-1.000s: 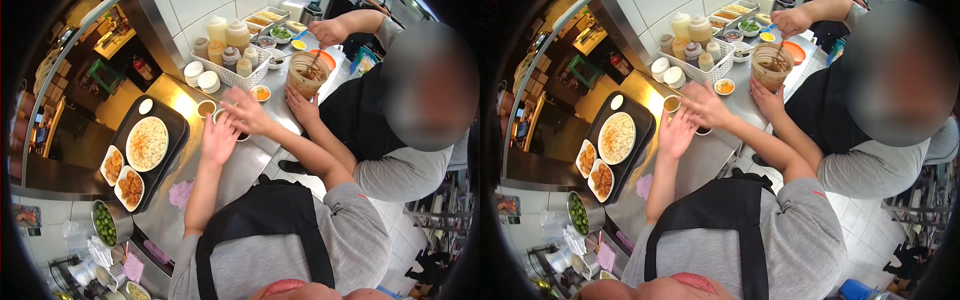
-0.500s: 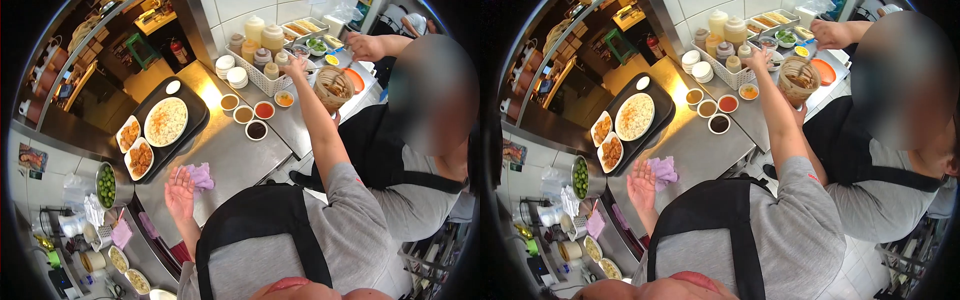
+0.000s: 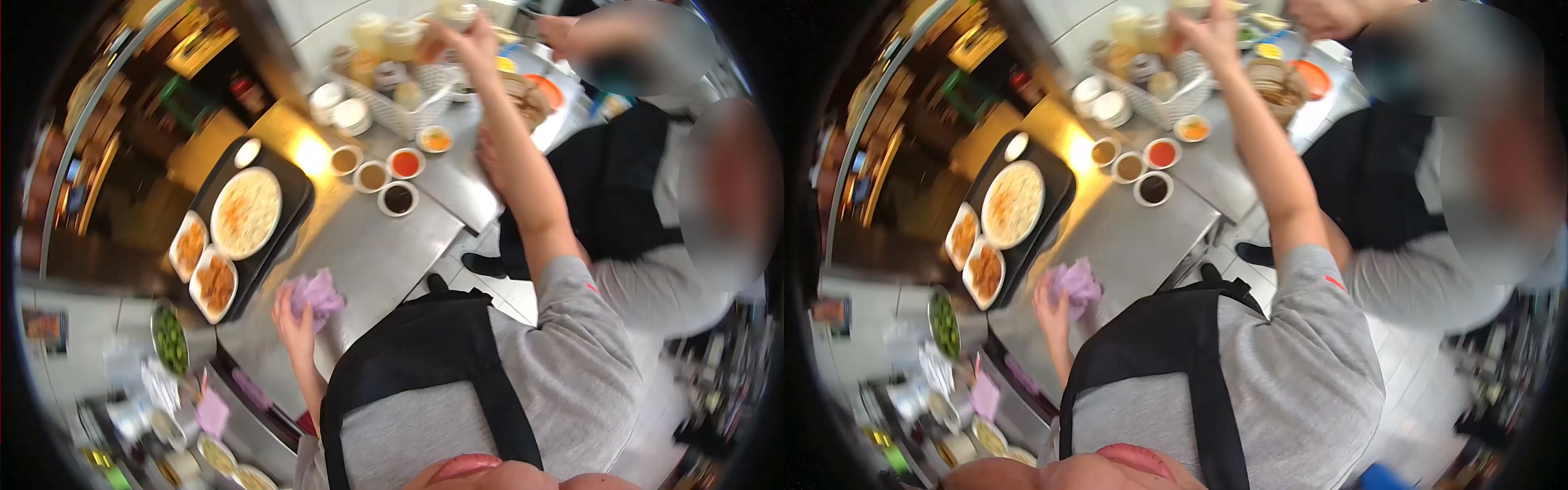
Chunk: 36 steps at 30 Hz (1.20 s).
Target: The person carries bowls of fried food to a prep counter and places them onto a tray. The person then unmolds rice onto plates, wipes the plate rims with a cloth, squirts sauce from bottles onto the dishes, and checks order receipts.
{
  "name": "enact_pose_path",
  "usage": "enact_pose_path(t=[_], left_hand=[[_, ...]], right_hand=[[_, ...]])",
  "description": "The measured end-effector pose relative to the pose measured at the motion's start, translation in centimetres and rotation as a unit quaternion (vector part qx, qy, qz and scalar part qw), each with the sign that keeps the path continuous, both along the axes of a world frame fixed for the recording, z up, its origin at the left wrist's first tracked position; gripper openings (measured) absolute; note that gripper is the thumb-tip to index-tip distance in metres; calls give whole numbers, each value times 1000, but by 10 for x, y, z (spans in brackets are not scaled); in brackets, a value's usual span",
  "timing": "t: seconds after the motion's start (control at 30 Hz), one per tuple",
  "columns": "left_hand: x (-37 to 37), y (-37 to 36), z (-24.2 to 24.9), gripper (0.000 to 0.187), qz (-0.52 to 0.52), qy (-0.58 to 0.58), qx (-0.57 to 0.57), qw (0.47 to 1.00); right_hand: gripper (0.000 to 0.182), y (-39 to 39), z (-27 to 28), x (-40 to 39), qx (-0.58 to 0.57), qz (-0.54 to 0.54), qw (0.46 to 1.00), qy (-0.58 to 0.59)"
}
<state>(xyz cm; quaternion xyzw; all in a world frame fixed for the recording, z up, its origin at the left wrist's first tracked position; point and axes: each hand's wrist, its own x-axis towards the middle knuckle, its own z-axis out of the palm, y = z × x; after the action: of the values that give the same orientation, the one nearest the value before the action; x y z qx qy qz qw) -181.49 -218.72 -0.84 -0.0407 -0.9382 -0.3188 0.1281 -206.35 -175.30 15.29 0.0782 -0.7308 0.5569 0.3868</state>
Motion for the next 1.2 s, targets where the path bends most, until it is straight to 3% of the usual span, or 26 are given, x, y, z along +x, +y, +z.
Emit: enact_pose_path(t=[0.03,0.07,0.1,0.13,0.17,0.23,0.3,0.37,0.4,0.47,0.5,0.53,0.67,0.77,0.8,0.83,0.9,0.97,1.07,1.13,1.17,1.2], left_hand=[[-5,1,-7,42,-42,5,6,999],[-10,3,-13,43,-71,-32,-34,996],[-18,6,-17,43,-98,-65,-79,990],[-26,13,-10,43,-138,-57,-78,986],[-28,20,5,42,-131,-41,-49,989],[-38,34,30,41,-150,-21,-19,988],[-51,51,51,38,-196,3,57,979],[-60,68,60,35,-262,3,85,961],[-63,76,59,34,-289,5,109,951],[-66,99,51,32,-358,-3,157,920],[-67,110,40,32,-390,-25,177,903],[-59,124,40,32,-425,-52,192,883],[-28,179,34,33,-575,-148,170,787],[-1,221,37,38,-710,-221,97,661],[10,233,41,41,-772,-140,8,620],[19,245,48,44,-808,-60,-81,580],[40,271,54,51,-854,-65,-145,495],[69,289,74,54,-847,-79,-169,498],[100,304,82,57,-860,-26,-84,503],[116,307,78,56,-899,-4,-49,436],[121,305,76,56,-894,-4,-46,447],[126,302,74,56,-904,-32,-95,415]], right_hand=[[31,6,-6,-1,-25,67,997,-35],[37,-25,23,55,-20,25,999,7],[31,-28,17,67,71,-66,995,-14],[34,-22,-11,62,37,1,999,-34],[35,-42,-1,100,-40,85,995,-26],[37,-59,-23,142,-108,167,978,-64],[40,-66,-42,184,21,121,986,-115],[39,-77,-57,230,-24,104,977,-185],[38,-80,-52,258,2,67,979,-195],[40,-81,-79,296,-53,49,980,-188],[40,-81,-73,319,13,-26,985,-168],[40,-79,-67,341,2,-27,977,-211],[43,-73,-63,410,3,-167,975,-146],[43,-75,-71,458,-5,-252,962,-107],[40,-83,-64,478,-146,-221,947,-181],[39,-92,-56,502,-184,-224,941,-175],[33,-92,-73,536,-128,-312,927,-164],[34,-99,-86,575,-149,-391,892,-170],[43,-108,-106,626,-151,-524,811,-214],[42,-119,-112,643,-165,-539,795,-225],[41,-120,-115,646,-183,-566,771,-229],[41,-122,-117,645,-179,-558,776,-232]])
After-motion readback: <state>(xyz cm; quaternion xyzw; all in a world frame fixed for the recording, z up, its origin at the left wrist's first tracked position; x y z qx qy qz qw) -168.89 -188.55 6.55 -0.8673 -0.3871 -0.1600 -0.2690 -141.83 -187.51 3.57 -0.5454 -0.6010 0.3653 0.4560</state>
